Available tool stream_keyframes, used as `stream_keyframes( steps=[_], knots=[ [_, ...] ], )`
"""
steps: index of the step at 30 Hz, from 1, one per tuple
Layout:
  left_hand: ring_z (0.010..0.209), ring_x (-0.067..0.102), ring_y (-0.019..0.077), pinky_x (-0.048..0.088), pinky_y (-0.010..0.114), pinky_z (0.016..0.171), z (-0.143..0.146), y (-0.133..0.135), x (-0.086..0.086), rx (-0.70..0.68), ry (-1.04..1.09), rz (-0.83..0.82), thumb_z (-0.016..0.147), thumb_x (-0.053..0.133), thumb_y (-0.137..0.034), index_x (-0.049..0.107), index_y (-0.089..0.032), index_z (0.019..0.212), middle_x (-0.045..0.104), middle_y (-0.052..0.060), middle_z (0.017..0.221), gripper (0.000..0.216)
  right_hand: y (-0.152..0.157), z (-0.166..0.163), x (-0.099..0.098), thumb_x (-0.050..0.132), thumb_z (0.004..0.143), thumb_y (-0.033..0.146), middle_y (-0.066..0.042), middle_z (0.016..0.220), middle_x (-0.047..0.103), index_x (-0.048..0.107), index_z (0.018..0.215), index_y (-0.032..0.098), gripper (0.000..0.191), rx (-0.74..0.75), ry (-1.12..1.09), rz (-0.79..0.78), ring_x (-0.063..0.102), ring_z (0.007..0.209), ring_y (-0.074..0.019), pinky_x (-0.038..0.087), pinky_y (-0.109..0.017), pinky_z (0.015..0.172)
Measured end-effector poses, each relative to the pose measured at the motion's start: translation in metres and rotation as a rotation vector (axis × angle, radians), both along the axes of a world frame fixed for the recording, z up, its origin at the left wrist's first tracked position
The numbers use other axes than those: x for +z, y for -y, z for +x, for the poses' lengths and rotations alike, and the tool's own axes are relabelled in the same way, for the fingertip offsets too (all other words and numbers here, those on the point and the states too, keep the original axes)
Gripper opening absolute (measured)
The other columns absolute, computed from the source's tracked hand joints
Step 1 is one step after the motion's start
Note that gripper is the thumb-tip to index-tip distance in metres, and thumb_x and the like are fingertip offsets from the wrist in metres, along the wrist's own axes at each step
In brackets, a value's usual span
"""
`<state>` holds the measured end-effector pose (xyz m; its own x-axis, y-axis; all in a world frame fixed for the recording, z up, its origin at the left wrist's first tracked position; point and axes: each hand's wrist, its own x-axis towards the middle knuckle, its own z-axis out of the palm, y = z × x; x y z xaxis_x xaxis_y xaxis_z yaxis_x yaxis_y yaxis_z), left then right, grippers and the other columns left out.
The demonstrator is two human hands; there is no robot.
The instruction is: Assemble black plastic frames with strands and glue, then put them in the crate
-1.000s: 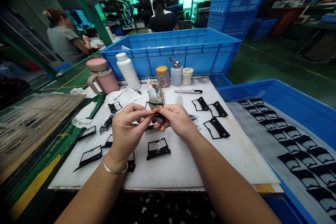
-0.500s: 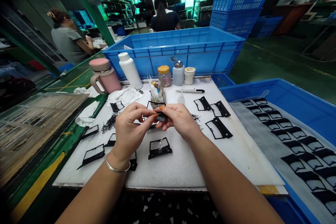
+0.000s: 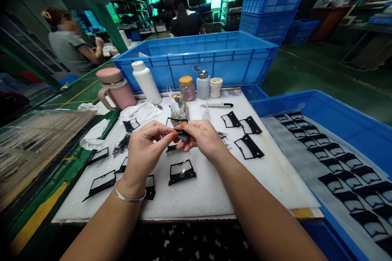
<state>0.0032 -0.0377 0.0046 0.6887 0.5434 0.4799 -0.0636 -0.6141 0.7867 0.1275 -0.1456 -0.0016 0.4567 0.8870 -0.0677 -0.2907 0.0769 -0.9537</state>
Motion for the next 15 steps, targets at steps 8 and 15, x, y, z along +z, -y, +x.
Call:
stream_keyframes(
  steps=[8,15],
  knots=[
    [0.06,0.05,0.0115,0.037,0.024,0.053,-0.0006,-0.0036,-0.0015,-0.036,-0.01,-0.076,0.078,0.074,-0.022,0.075,-0.02,0.077,0.063,0.001,0.071,0.002,-0.0009,0.0,0.0006,0.063,0.083,0.036,-0.007,0.07,0.07,0.071,0.089,0.009,0.028,-0.008,0.003,-0.013,0.066,0.056,-0.0134,0.05,-0.019,0.045],
    [0.064,0.054,0.0133,0.041,0.025,0.056,0.0009,-0.0036,0.0004,-0.044,-0.016,-0.179,0.077,0.075,-0.021,0.076,-0.019,0.076,0.063,0.003,0.071,0.003,-0.0005,0.0002,-0.001,0.068,0.08,0.039,-0.009,0.073,0.071,0.071,0.088,0.009,0.031,0.013,0.0,0.007,0.066,0.056,-0.0132,0.05,-0.019,0.046]
  ],
)
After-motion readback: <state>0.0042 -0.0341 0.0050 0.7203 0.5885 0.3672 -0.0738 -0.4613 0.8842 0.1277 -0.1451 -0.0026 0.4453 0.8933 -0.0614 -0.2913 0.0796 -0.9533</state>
